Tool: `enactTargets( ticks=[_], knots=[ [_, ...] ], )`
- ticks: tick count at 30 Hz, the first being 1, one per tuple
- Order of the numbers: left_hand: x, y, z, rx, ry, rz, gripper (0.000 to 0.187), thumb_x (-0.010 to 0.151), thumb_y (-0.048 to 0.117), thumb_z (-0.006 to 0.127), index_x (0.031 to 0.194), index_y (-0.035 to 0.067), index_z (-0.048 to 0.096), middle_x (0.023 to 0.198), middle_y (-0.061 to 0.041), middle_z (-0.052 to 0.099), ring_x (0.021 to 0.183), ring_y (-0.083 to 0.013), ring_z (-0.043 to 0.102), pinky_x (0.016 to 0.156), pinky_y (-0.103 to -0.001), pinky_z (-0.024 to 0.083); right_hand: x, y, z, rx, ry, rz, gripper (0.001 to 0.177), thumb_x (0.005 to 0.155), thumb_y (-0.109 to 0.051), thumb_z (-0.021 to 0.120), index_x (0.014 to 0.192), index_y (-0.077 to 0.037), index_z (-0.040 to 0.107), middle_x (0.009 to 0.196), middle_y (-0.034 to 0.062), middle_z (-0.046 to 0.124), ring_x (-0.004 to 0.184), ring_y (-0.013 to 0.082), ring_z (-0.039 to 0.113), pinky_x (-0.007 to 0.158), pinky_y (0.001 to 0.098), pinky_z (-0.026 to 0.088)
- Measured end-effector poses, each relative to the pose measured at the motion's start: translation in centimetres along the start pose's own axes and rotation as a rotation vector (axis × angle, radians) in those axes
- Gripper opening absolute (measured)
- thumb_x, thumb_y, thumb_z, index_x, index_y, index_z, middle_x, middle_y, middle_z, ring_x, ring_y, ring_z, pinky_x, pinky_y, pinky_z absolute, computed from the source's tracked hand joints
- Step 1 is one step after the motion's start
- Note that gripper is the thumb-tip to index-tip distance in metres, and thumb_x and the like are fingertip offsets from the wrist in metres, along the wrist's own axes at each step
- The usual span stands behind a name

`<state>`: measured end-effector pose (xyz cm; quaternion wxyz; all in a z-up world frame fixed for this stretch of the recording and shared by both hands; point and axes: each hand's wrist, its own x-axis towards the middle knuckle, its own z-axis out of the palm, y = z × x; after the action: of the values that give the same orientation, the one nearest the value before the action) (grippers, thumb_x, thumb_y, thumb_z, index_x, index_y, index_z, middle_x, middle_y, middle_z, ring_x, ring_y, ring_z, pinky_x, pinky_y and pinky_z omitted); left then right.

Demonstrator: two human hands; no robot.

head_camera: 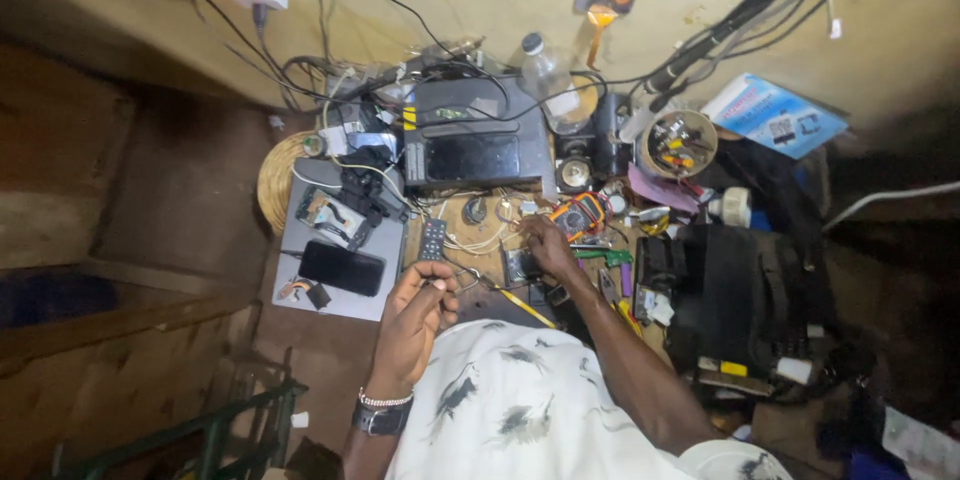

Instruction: The person works at a cluttered workbench, using pliers to strip the insulation from a red wire. They then use a small tool to manipulate the exposed wire ends. The person moves around the room while continuing to handle the wire and tools.

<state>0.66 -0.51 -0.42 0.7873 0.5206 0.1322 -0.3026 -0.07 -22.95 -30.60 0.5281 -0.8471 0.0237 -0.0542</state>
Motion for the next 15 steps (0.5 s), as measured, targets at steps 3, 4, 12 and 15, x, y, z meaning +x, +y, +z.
enactTargets(
  ticks=[3,4,12,15],
  knots=[
    [0.5,-0.4,0.3,0.032,0.007,-0.016,0.009,0.081,0.009,0.053,0.088,0.004,0.052,0.076,-0.008,0.051,0.06,-0.0142,0.048,0.053,-0.024,0.04,-0.4,0.2,0.0,0.001,0.028,0.108,0.036,0.082,-0.034,0.036,0.083,-0.011,0.064,0.091,0.0087,0.063,0.086,0.0253,0.059,0.07,0.0384,0.045],
    [0.6,-0.3,0.4,0.033,0.001,-0.018,0.009,0.081,0.009,0.053,0.088,0.004,0.052,0.076,-0.008,0.051,0.06,-0.0142,0.048,0.053,-0.024,0.04,-0.4,0.0,0.0,-0.002,0.033,0.109,0.036,0.082,-0.034,0.036,0.083,-0.011,0.064,0.091,0.0087,0.063,0.086,0.0253,0.059,0.07,0.0384,0.045],
    [1.0,0.2,0.4,0.028,-0.041,-0.006,0.01,0.083,0.01,0.052,0.09,0.002,0.051,0.077,-0.011,0.055,0.059,-0.0141,0.049,0.052,-0.024,0.041,0.1,-1.2,1.3,-0.523,-0.394,0.219,0.026,0.073,-0.02,0.05,0.098,-0.014,0.056,0.141,0.0023,0.029,0.09,0.0355,0.058,0.069,0.0477,0.047],
    [1.0,0.3,-0.1,0.028,-0.031,0.01,0.01,0.082,0.009,0.052,0.089,0.003,0.052,0.076,-0.008,0.054,0.059,-0.0128,0.049,0.05,-0.023,0.04,0.5,-2.0,1.4,-0.594,-0.499,0.368,0.051,0.08,-0.023,0.046,0.129,-0.019,0.035,0.145,-0.0074,0.015,0.092,0.0342,0.057,0.074,0.0465,0.046]
  ],
)
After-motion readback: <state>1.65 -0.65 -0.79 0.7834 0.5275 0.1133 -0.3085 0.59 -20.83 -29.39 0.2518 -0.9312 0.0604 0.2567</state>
